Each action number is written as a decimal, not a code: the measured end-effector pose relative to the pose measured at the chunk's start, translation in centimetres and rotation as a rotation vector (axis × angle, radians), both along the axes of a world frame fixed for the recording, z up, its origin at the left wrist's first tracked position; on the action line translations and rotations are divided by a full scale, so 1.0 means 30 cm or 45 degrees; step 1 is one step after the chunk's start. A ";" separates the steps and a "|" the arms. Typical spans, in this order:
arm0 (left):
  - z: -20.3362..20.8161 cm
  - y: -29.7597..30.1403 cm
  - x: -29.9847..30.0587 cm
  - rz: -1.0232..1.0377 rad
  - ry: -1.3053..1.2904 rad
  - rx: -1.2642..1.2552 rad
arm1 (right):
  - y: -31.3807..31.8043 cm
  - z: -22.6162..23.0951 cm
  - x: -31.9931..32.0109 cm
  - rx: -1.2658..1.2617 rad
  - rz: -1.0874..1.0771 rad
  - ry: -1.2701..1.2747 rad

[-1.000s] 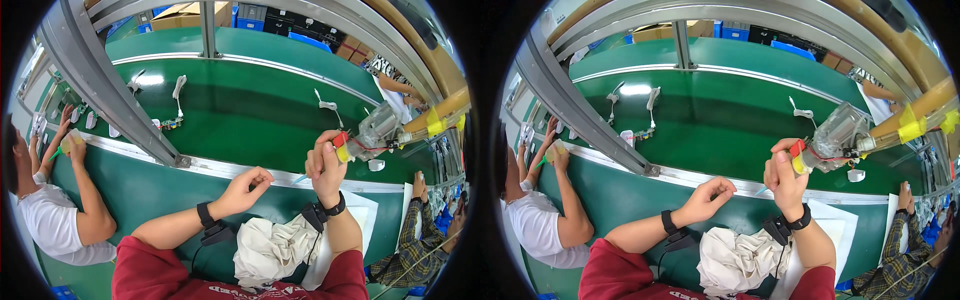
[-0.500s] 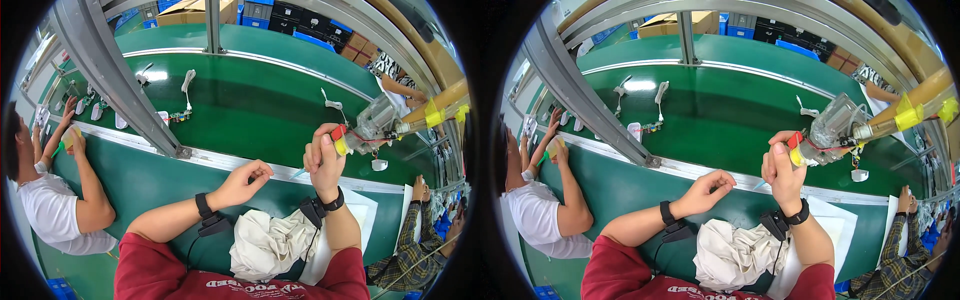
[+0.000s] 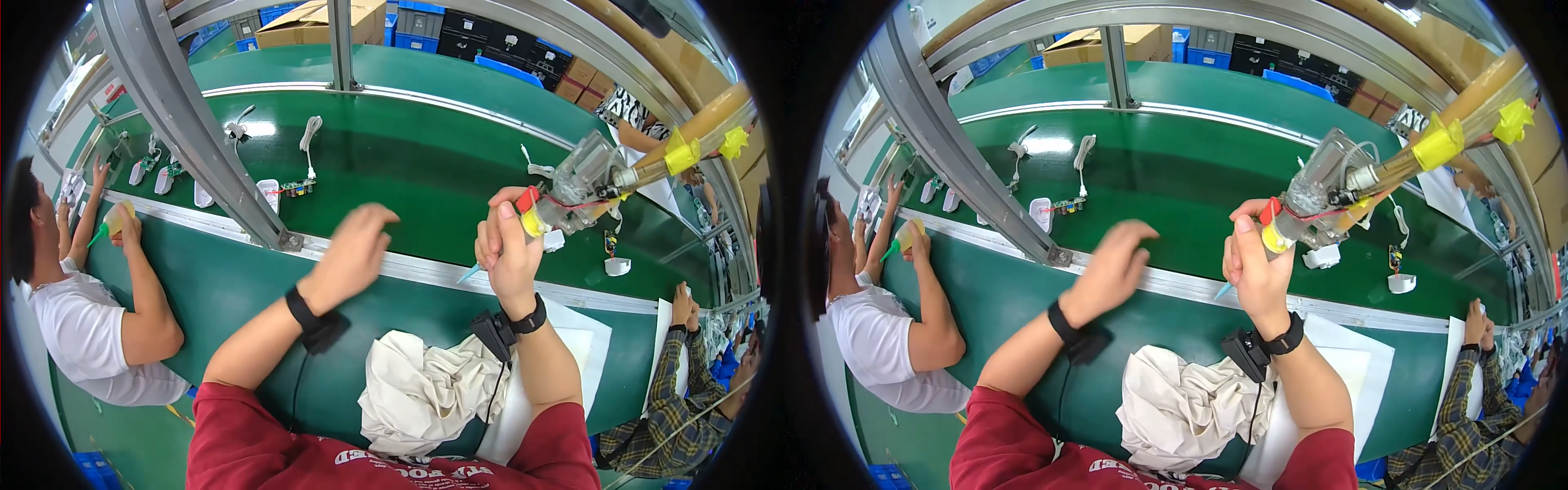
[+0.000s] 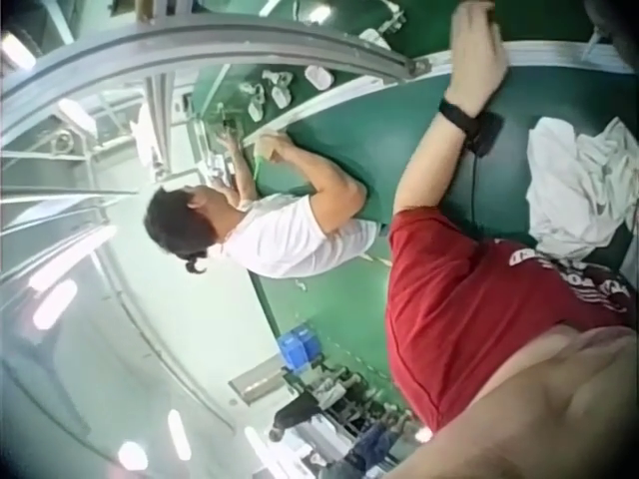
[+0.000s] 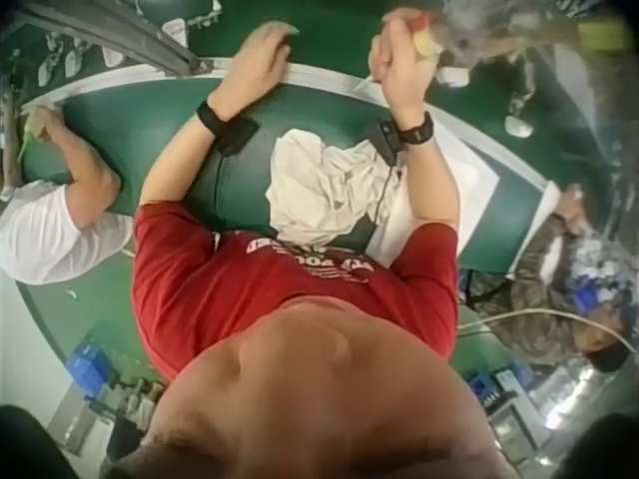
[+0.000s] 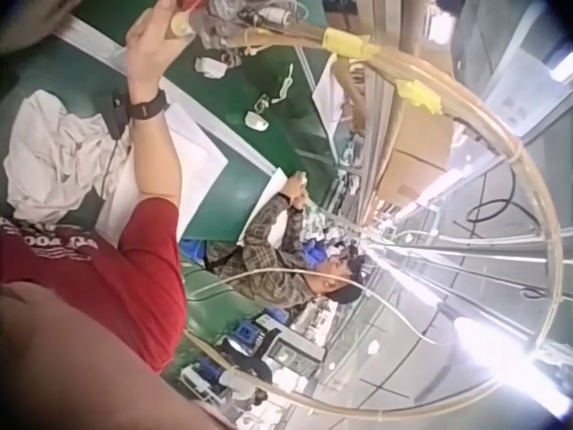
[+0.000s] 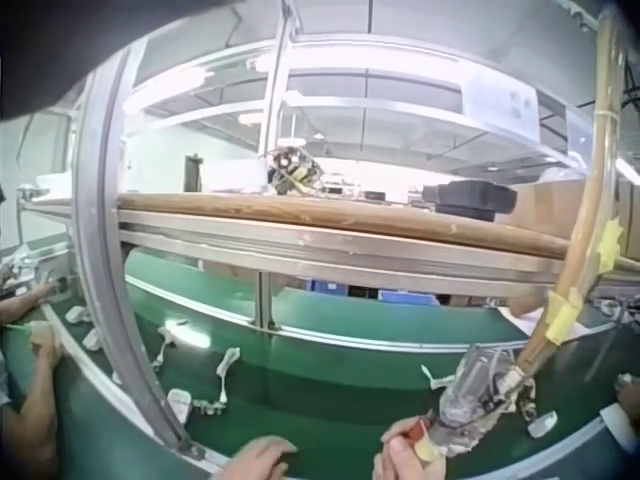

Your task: Assembling electronic circuit boards into plastic housings on a factory production line.

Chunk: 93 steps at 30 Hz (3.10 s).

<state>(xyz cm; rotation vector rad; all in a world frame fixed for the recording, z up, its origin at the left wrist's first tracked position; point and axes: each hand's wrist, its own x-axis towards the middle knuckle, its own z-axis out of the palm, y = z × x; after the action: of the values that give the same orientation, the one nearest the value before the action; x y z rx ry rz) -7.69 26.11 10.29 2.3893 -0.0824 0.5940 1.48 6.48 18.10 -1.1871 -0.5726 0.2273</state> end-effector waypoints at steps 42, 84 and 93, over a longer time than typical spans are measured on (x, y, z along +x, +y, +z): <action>-0.105 -0.230 0.057 -1.023 0.926 -1.542 | -0.036 0.001 0.023 0.000 0.065 0.038; -0.075 -0.222 0.047 -1.026 0.982 -1.521 | -0.022 0.015 0.010 -0.037 -0.056 -0.026; -0.090 -0.202 0.060 -1.060 1.002 -1.501 | -0.045 0.086 -0.019 -0.008 0.017 0.071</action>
<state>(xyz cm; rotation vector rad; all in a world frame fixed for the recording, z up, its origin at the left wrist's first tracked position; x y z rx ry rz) -5.89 20.05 7.60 1.1059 -0.2672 -0.5845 0.93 5.13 20.67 -1.1795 -0.5318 0.2729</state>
